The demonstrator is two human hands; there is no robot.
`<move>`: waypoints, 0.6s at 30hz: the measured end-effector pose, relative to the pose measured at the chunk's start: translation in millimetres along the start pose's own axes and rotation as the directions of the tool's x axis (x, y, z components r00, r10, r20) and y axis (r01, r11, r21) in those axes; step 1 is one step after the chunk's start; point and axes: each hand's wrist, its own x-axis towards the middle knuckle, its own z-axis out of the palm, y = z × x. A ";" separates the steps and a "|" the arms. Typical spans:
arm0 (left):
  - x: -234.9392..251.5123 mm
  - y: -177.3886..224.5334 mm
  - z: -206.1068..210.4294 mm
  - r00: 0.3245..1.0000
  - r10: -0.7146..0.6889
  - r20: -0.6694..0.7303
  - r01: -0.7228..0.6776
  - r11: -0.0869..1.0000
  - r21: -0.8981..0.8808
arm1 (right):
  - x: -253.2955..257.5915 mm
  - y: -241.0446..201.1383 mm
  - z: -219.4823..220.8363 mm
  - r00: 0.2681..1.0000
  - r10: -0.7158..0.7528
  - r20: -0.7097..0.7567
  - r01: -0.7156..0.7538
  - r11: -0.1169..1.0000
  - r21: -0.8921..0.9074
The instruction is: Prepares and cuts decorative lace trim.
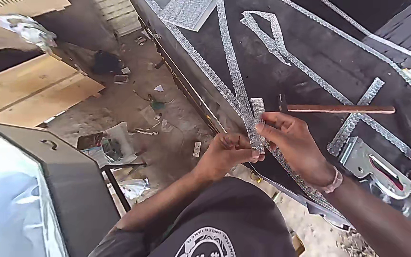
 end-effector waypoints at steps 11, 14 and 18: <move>-4.6 -8.1 5.3 0.999 0.040 -0.029 -0.033 0.977 0.209 | 4.1 -0.7 10.6 0.995 0.091 0.038 -0.091 0.996 0.011; -6.9 -8.5 2.7 0.997 0.045 -0.066 -0.034 0.986 0.160 | 4.0 -0.6 9.4 0.997 0.078 0.022 -0.079 0.997 0.027; -0.4 2.1 -5.9 0.981 0.017 -0.194 -0.002 0.997 0.078 | 2.5 -2.8 -0.1 0.995 0.075 0.061 -0.078 0.996 0.051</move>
